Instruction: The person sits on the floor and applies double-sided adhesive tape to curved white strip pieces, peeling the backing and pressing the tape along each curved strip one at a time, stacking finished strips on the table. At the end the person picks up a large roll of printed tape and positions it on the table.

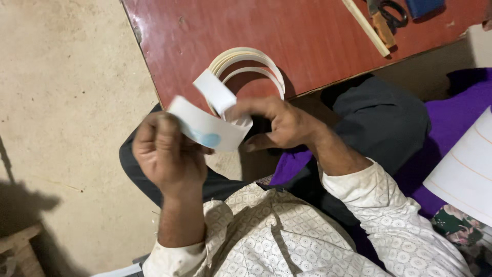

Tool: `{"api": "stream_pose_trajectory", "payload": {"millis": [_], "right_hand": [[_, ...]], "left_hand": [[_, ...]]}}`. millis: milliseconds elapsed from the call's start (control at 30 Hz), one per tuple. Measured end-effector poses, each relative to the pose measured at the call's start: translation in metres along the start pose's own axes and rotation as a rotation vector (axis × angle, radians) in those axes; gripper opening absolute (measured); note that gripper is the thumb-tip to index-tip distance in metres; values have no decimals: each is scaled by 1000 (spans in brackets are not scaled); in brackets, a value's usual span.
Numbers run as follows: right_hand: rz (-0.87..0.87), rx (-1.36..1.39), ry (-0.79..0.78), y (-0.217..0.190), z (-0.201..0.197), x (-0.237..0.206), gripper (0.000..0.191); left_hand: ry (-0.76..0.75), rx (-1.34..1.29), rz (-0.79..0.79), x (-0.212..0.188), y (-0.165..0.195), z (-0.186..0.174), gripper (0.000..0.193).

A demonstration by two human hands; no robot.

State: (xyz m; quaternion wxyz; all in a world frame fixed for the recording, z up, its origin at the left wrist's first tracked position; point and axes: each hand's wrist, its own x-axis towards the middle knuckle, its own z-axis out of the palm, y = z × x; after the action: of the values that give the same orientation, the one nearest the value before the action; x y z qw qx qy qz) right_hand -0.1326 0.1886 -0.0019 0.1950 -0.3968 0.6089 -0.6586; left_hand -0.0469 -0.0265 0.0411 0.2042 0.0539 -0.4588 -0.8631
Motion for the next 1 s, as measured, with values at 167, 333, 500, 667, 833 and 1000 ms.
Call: {"api": "stream_pose_trajectory", "payload": {"millis": [167, 333, 500, 667, 833, 1000], "right_hand": [[184, -100, -141, 5, -32, -15, 25], [195, -489, 117, 6, -74, -28, 16], [262, -779, 412, 26, -113, -11, 18], [462, -1072, 586, 71, -126, -6, 15], [578, -1244, 677, 88, -126, -20, 15], [408, -1555, 764, 85, -128, -22, 37]], "left_hand": [[106, -64, 12, 27, 8, -38, 24], [-36, -34, 0, 66, 4, -66, 26], [-35, 172, -172, 86, -31, -66, 42], [-34, 382, -314, 61, -79, -75, 44], [-3, 529, -440, 19, -99, -114, 37], [54, 541, -469, -4, -98, -132, 34]]}}
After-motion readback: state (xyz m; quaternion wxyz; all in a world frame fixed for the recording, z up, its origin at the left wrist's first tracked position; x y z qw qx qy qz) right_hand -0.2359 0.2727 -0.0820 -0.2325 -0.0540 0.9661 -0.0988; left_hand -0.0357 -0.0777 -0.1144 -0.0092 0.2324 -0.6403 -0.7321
